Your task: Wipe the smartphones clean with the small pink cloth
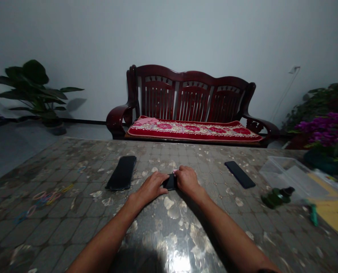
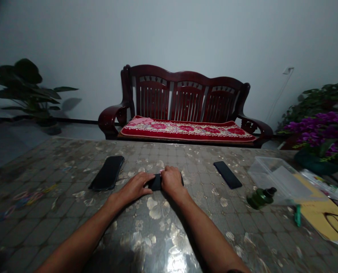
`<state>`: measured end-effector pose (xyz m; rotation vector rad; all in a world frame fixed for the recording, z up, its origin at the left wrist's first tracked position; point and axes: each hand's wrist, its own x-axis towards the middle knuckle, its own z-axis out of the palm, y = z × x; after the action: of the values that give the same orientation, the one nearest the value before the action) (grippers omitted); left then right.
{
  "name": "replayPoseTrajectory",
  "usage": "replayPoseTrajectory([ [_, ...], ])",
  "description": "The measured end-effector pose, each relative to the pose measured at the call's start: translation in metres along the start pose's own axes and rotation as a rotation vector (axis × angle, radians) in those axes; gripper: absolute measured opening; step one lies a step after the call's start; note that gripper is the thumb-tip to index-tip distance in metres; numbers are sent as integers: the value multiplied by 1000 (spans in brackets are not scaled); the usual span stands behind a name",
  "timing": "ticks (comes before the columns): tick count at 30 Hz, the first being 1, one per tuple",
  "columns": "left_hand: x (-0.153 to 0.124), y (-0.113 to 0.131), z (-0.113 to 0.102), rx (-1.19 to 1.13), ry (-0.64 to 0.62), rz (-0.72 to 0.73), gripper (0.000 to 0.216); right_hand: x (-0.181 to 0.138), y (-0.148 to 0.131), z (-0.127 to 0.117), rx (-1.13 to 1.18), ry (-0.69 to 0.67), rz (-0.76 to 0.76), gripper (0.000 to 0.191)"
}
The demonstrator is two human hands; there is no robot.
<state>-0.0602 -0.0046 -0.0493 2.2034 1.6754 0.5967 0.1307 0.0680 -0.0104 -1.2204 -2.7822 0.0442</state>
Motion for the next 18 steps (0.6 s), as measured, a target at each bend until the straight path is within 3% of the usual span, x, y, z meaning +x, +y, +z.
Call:
replayPoseTrajectory([
  [4,0,0,1,-7,7,-1,83,3,-14,2,1,-11,-23,28],
  [9,-2,-3,4,-2,34,-6,83,-6,-24,5,23,-21,-107,29],
  [18,-1,0,2,10,27,-18,78,-18,22,-10,-20,-22,106,32],
])
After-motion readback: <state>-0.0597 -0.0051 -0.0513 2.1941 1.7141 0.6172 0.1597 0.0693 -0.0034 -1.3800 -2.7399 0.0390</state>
